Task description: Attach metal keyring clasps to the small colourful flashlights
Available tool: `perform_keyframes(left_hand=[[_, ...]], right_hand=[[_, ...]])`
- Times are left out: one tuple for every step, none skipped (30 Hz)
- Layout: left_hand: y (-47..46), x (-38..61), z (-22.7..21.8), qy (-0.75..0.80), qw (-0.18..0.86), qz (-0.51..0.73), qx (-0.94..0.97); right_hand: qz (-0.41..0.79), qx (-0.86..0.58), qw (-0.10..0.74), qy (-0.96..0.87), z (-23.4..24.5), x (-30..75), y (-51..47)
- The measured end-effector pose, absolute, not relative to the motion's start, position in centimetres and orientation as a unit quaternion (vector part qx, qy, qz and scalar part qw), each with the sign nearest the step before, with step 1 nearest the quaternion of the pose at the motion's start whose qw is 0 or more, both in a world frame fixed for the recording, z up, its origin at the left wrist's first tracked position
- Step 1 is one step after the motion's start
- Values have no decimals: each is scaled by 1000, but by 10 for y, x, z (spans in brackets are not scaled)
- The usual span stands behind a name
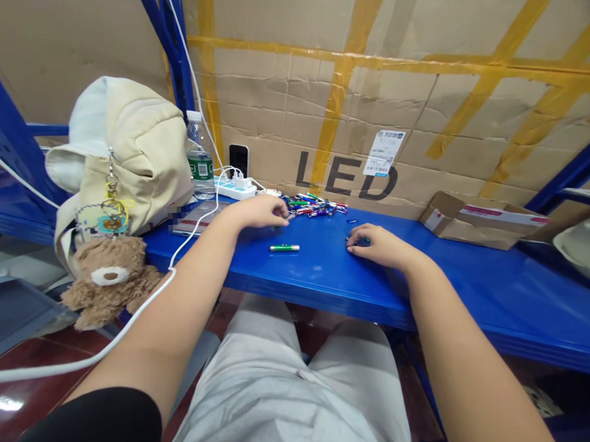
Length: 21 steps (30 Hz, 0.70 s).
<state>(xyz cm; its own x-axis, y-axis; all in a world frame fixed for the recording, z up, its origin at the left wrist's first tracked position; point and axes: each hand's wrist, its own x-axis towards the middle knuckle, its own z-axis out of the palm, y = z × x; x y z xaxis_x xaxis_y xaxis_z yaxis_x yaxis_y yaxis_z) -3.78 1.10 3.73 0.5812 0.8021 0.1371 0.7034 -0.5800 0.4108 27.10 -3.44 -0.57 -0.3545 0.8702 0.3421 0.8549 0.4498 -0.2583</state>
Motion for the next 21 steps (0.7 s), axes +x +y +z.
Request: perform_keyframes(left_hand=[[8, -30, 36, 394, 179, 203, 878], [5, -22, 34, 357, 212, 238, 878], [2, -14, 31, 323, 241, 259, 878], [-1, -6, 29, 297, 269, 266, 877], [-3, 0, 26, 279, 290, 267, 876], [-4, 6, 23, 269, 296, 270, 876], [-5, 10, 20, 266, 296, 266, 878], [-5, 13, 18, 266, 291, 259, 881], [-6, 15, 16, 267, 285, 251, 886], [-5, 17, 15, 266, 281, 242, 890], [-5, 17, 14, 263, 278, 234, 894], [-5, 18, 13, 259, 278, 231, 896], [-5, 19, 13, 254, 278, 230, 897], [-6, 19, 12, 250, 278, 231, 898], [-6, 20, 12, 246, 279, 232, 899], [-6, 21, 12, 242, 280, 233, 899], [-6, 22, 12, 238, 280, 235, 900], [-6, 23, 11, 235, 281, 238, 900], [-6, 24, 11, 232, 281, 241, 899], [-6, 25, 10, 231, 282, 243, 899], [-7, 25, 10, 231, 281, 246, 898]], right_hand=[[26, -523, 208, -826, -4, 269, -35], [30, -519, 206, -829, -2, 266, -36], [28, -512, 219, -830, 0, 263, -38], [21, -501, 248, -829, 2, 260, -40], [13, -484, 286, -827, 5, 256, -42], [9, -464, 325, -824, 7, 252, -45], [7, -443, 360, -821, 9, 247, -47], [6, -425, 383, -820, 10, 243, -50], [6, -407, 397, -822, 11, 239, -51], [8, -393, 403, -826, 11, 235, -52], [12, -381, 404, -832, 11, 232, -53], [16, -372, 401, -837, 11, 229, -53], [21, -366, 399, -840, 10, 227, -52], [25, -362, 398, -842, 9, 226, -51], [28, -360, 401, -842, 8, 225, -50], [30, -359, 405, -840, 7, 225, -49], [32, -356, 412, -838, 6, 225, -48], [35, -351, 418, -837, 5, 225, -47], [38, -344, 423, -837, 5, 225, -46], [42, -337, 426, -839, 4, 225, -45], [44, -330, 427, -841, 4, 225, -45]])
